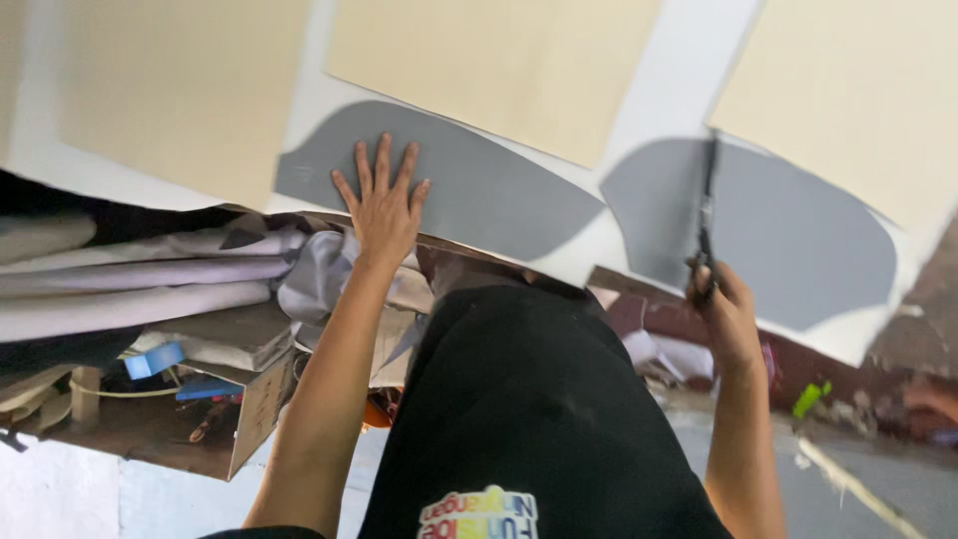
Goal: The person arranges beige fabric pieces and gray pattern pieces on a work table, aligning and smoothing them by hand. They then use scissors to cut along the edges of the fabric pieces, repositioning the material between cuts.
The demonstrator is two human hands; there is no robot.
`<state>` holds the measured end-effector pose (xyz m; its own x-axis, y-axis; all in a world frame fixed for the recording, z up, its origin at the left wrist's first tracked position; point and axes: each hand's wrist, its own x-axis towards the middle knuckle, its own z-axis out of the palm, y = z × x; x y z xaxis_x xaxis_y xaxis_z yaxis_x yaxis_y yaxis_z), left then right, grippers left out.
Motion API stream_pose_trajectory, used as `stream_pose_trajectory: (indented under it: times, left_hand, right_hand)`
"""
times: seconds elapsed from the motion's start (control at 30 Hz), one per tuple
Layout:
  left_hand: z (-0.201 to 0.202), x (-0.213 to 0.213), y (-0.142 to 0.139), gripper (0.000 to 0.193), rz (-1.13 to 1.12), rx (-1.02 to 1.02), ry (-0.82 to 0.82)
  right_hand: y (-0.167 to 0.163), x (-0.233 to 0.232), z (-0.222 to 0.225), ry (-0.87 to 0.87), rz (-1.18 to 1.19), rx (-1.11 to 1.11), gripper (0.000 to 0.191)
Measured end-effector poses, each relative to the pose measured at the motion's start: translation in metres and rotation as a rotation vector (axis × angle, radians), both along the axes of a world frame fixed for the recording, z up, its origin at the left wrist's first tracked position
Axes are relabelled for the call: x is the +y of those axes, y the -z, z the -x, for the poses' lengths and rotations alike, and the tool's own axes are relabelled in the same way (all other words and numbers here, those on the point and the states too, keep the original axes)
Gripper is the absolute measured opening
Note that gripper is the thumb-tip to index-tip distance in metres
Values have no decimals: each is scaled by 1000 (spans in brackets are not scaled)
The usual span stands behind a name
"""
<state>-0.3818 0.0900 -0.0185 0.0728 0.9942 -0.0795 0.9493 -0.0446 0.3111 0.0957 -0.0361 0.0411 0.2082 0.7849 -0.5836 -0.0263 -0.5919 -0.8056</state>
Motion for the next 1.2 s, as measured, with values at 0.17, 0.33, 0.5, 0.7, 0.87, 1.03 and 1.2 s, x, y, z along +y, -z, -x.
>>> stream_pose_trajectory:
  times: [0.17, 0.33, 0.5, 0.7, 0.87, 1.03, 1.2]
  left_hand:
    - [76, 7, -5, 51, -54, 21, -99]
    - [117, -6, -5, 36, -171, -153, -198]
    - [165, -34, -7, 34, -306, -250, -445]
    - [189, -71, -7, 31, -405, -246, -604]
    - [198, -72, 0, 24, -369, -423, -837]
    - [205, -71, 0, 22, -475, -529, -890]
    - [251, -30, -30, 14, -500, -466, -892]
  right_hand:
    - [50, 33, -1, -23, -24, -601, 34]
    - [52, 48, 10, -356, -261, -1337, 38]
    - [28, 68, 43, -414, 151, -1512, 34]
    - [30, 114, 105, -290, -165, -1084, 25]
    - [36, 141, 196, -394, -169, -759, 23]
    - [15, 166, 269, -651, -409, -423, 16]
    - [-11, 203, 349, -766, -534, -341, 18]
